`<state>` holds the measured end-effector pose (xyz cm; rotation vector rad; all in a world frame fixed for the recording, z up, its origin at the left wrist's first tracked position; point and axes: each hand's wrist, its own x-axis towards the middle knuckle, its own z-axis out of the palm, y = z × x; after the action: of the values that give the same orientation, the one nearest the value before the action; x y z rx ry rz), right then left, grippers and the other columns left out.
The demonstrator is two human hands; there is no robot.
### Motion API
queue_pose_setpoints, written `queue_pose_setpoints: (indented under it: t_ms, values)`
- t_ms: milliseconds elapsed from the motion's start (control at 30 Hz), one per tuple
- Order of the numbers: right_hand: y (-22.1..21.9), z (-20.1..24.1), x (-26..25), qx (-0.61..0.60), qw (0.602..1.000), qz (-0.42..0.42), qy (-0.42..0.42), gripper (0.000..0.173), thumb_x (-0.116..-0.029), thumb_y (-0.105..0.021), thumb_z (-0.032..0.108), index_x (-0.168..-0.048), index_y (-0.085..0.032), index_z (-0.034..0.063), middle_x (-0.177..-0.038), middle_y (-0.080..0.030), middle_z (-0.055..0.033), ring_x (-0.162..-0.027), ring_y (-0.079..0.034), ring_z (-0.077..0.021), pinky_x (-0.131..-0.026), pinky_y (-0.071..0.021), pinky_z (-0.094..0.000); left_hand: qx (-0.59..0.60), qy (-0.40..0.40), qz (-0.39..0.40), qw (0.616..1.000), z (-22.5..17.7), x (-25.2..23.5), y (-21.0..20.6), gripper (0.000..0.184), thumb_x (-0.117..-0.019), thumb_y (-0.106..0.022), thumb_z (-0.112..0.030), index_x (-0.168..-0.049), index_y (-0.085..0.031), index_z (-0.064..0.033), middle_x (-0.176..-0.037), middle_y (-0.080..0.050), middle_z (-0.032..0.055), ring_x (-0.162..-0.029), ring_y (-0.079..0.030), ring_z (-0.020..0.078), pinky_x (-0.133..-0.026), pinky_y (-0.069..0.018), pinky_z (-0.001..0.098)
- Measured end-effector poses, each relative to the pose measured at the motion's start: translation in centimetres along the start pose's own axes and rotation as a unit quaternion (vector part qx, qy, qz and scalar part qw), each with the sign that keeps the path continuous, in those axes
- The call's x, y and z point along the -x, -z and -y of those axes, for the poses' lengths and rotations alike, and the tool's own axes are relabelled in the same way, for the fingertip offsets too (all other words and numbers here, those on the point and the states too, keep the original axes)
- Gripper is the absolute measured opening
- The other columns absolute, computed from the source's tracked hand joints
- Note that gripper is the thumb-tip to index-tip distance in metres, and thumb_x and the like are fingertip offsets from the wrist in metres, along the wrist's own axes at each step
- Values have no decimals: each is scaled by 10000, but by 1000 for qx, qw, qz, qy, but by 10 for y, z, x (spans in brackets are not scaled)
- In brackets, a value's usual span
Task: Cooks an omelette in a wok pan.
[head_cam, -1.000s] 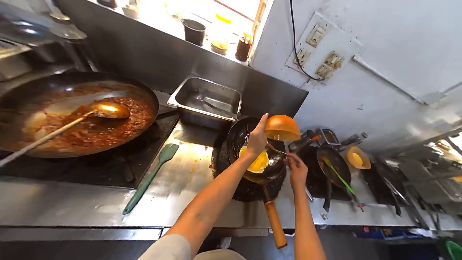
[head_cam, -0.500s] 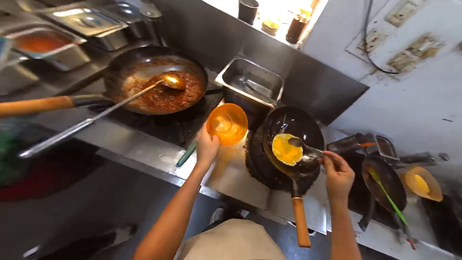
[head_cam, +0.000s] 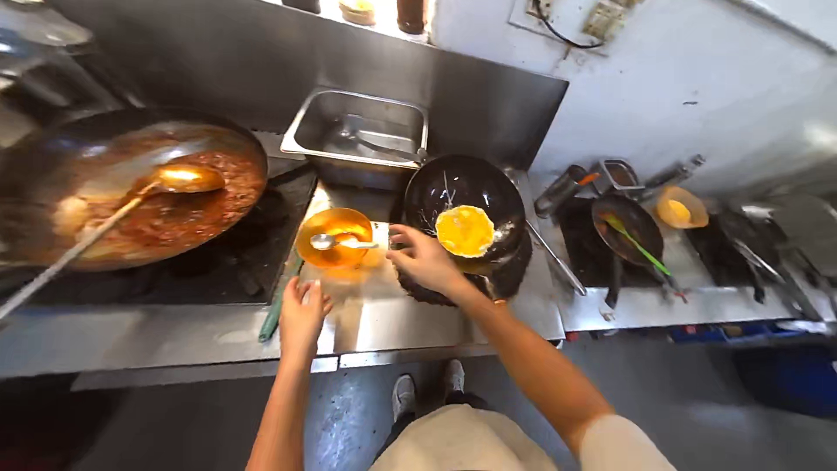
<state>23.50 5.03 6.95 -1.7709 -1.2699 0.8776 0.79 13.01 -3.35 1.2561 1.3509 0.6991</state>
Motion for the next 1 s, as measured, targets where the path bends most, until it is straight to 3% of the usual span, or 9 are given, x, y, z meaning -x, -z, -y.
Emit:
queue_pose_setpoints:
  t_ms: [67,167,267,333,433,600,733,833,1000]
  values:
    - [70,-13,63,27,994,-102,36,346,-1050,-551,170,-1368,-628,56,-1214,-722,-114,-1029,-728,-196,-924,-610,-431,-6,-50,36,998,6,52,-1,507,-1054,-537,-206,-1488,-410,23,-1402,-541,259,-1135,-650,350,-928,-566,532]
    - [180,-119,133,117,952,-261,-109,309,-1067,-543,196,-1315,-643,41,-1168,-732,-156,-1005,-731,-266,-902,-598,-491,53,28,235,970,1,134,-57,484,-1047,-518,-241,-1465,-458,-2,-1322,-643,158,-1108,-690,255,-929,-592,440]
    - [244,-260,160,241,897,-218,-301,560,-977,-666,285,-1457,-530,28,-1374,-578,-305,-1243,-579,-491,-1016,-454,-694,193,173,427,866,-8,176,-152,550,-1100,-419,-300,-1579,-289,-64,-1436,-580,140,-1228,-642,271,-1014,-558,458]
    - [255,-304,162,268,885,-138,-355,704,-944,-705,297,-1542,-424,56,-1418,-543,-309,-1275,-553,-502,-1025,-444,-693,309,254,401,824,-20,187,-201,426,-1119,-387,-258,-1491,-361,-51,-1267,-654,142,-1034,-706,248,-895,-599,407]
    - [267,-308,156,286,883,-42,-369,678,-955,-686,287,-1551,-413,111,-1346,-619,-259,-1222,-613,-447,-1000,-479,-649,392,345,289,802,-51,195,-235,206,-1089,-452,-188,-1244,-507,-63,-816,-579,49,-596,-603,124,-559,-566,258]
    - [272,-326,154,155,924,141,-321,527,-1002,-659,339,-1400,-570,4,-1270,-652,-240,-1086,-667,-338,-975,-519,-503,429,374,250,783,-103,225,-253,170,-1072,-493,-181,-944,-516,-72,-652,-513,5,-476,-529,63,-470,-517,183]
    - [237,-315,157,160,915,83,-362,592,-956,-703,435,-1323,-560,-7,-1101,-680,-213,-885,-694,-300,-811,-573,-480,470,361,237,770,-113,239,-266,201,-1066,-492,-185,-904,-508,-66,-610,-480,-2,-437,-507,46,-424,-489,160]
    - [228,-301,159,266,898,41,-349,561,-907,-707,474,-1267,-643,49,-1148,-694,-202,-1068,-671,-365,-917,-516,-595,496,347,247,756,-106,240,-265,174,-1051,-494,-163,-910,-511,-62,-605,-478,-1,-434,-512,44,-411,-484,160]
    - [236,-288,182,150,939,-91,-295,321,-941,-678,176,-1200,-650,-14,-956,-738,-167,-825,-746,-277,-795,-616,-483,554,323,273,717,-90,239,-255,162,-1034,-462,-138,-907,-515,-52,-610,-508,17,-450,-550,57,-425,-503,163]
